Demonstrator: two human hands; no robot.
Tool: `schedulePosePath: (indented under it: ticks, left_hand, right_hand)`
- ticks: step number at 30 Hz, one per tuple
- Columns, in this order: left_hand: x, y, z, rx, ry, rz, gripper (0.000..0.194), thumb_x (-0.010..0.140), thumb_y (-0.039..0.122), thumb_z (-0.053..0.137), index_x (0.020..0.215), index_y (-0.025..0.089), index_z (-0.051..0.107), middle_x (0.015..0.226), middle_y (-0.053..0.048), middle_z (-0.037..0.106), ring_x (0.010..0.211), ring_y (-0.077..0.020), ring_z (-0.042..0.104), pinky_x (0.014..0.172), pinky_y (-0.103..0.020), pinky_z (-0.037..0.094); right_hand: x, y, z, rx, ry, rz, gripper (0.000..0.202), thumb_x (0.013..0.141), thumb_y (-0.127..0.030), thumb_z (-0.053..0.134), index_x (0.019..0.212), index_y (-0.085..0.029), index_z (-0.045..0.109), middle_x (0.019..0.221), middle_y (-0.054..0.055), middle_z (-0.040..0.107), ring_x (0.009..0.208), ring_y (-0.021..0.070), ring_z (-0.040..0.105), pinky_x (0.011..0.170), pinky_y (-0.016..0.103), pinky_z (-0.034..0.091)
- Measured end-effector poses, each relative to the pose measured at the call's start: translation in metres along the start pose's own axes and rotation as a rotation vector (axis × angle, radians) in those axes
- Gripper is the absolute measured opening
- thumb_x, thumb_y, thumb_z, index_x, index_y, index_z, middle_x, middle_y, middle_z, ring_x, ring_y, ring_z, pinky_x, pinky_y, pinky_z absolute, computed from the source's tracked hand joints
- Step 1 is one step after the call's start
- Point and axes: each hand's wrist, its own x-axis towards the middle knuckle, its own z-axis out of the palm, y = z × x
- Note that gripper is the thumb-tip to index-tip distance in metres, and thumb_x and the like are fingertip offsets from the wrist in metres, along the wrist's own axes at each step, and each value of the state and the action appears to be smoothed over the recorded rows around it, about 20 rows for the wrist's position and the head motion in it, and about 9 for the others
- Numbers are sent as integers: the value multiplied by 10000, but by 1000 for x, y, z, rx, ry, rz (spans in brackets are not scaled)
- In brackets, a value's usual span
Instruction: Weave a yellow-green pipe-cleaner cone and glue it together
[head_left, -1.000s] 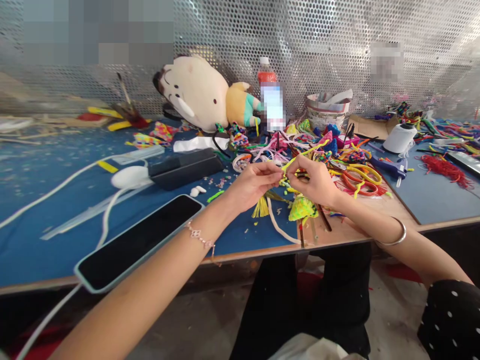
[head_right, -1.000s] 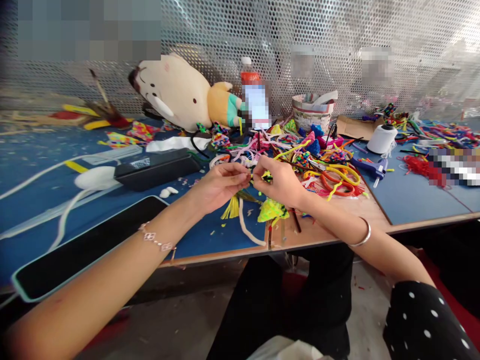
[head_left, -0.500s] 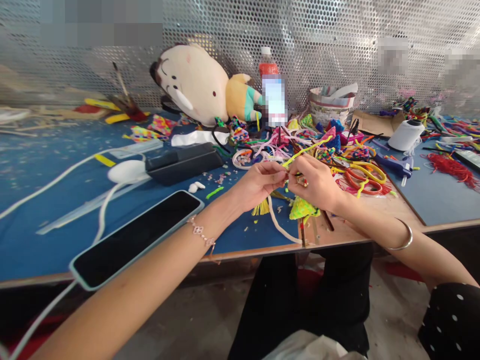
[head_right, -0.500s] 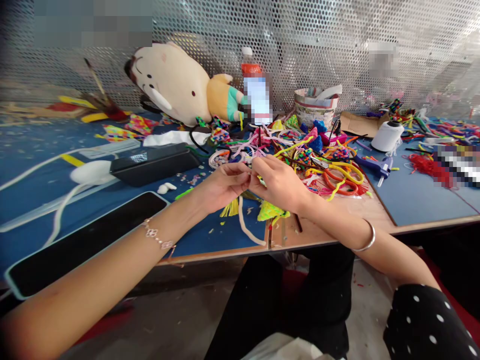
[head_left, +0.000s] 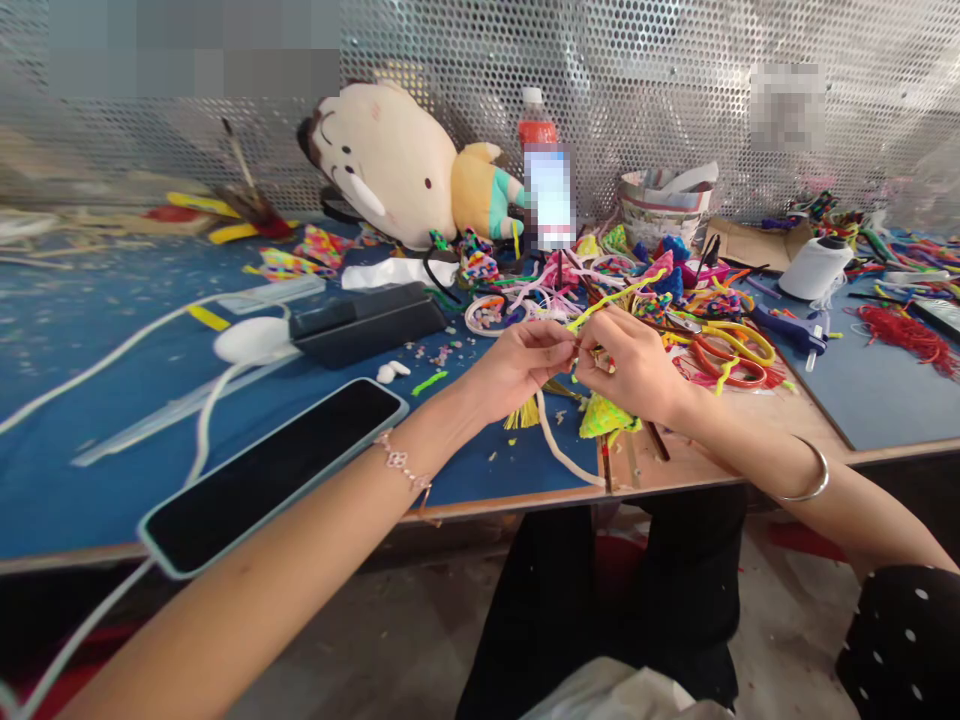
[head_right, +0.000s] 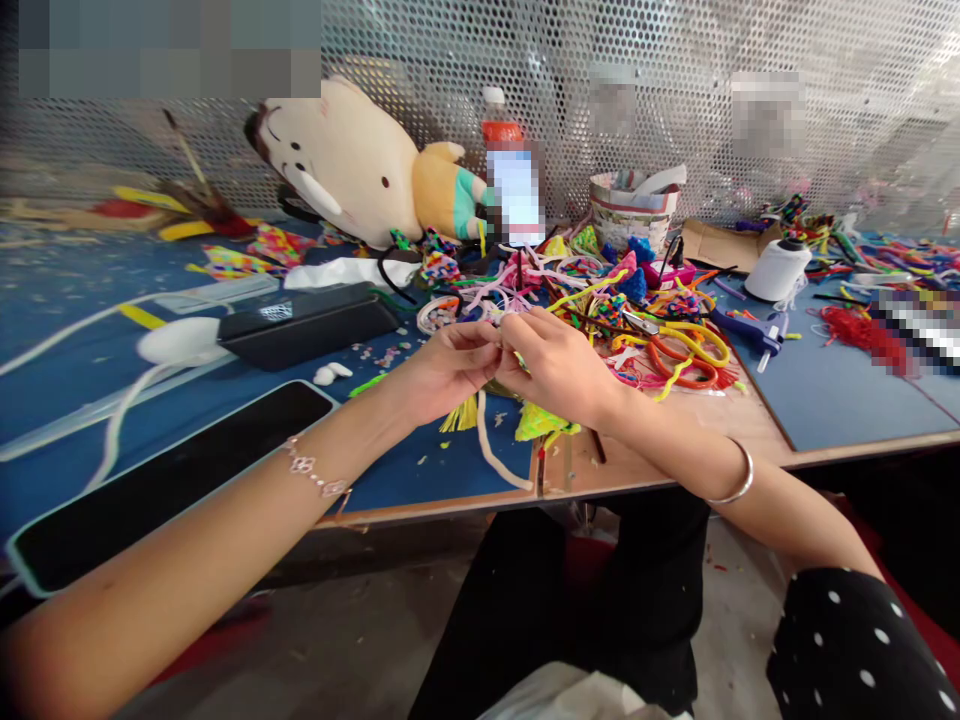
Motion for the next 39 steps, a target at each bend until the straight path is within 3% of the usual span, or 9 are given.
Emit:
schedulePosePath:
  ticks: [12, 19, 31, 36, 39]
  left_hand:
    - [0, 0, -1, 55, 14, 35, 338, 374, 331, 937, 565, 168, 711, 567, 27, 644, 551, -61, 574, 548, -161, 477]
    - [0, 1, 2, 130, 47, 143, 356, 385, 367, 932, 581, 167, 712, 574, 13, 635, 556, -76, 546, 548, -202, 439]
    - [-8, 7, 8, 502, 216, 366, 296, 463, 364, 879, 568, 184, 669, 565, 25, 594, 557, -103, 501, 553, -238, 412]
    - [-10, 9, 7, 651, 181, 434, 242, 571, 316, 780, 491, 189, 589, 529, 25, 525, 548, -109, 444, 535, -255, 347]
    - [-10, 10, 6, 657, 152, 432, 191, 583, 266, 720, 488, 188, 573, 527, 26, 496, 543, -109, 422, 538, -264, 314]
  right_hand:
    - [0, 0, 0, 35, -18, 3, 180, 852, -80, 410, 730, -212, 392, 672, -16, 430, 642, 125, 387, 597, 249, 361]
    - [0, 0, -1, -47, -34, 5, 206, 918, -145, 404, 724, -211, 420, 655, -7, 463, 637, 131, 404, 592, 254, 365]
    - [-5, 7, -1, -133, -63, -23, 286, 984, -191, 363, 822, -170, 597, 713, 34, 608, 675, 136, 505, 657, 251, 437]
    - [-4, 8, -1, -25, -107, -37, 269, 967, -168, 388, 822, -168, 614, 731, 40, 629, 679, 132, 528, 656, 249, 438]
    - [-2, 7, -2, 38, -132, 57, 226, 926, -156, 428, 802, -166, 617, 723, 38, 626, 691, 134, 552, 660, 247, 447]
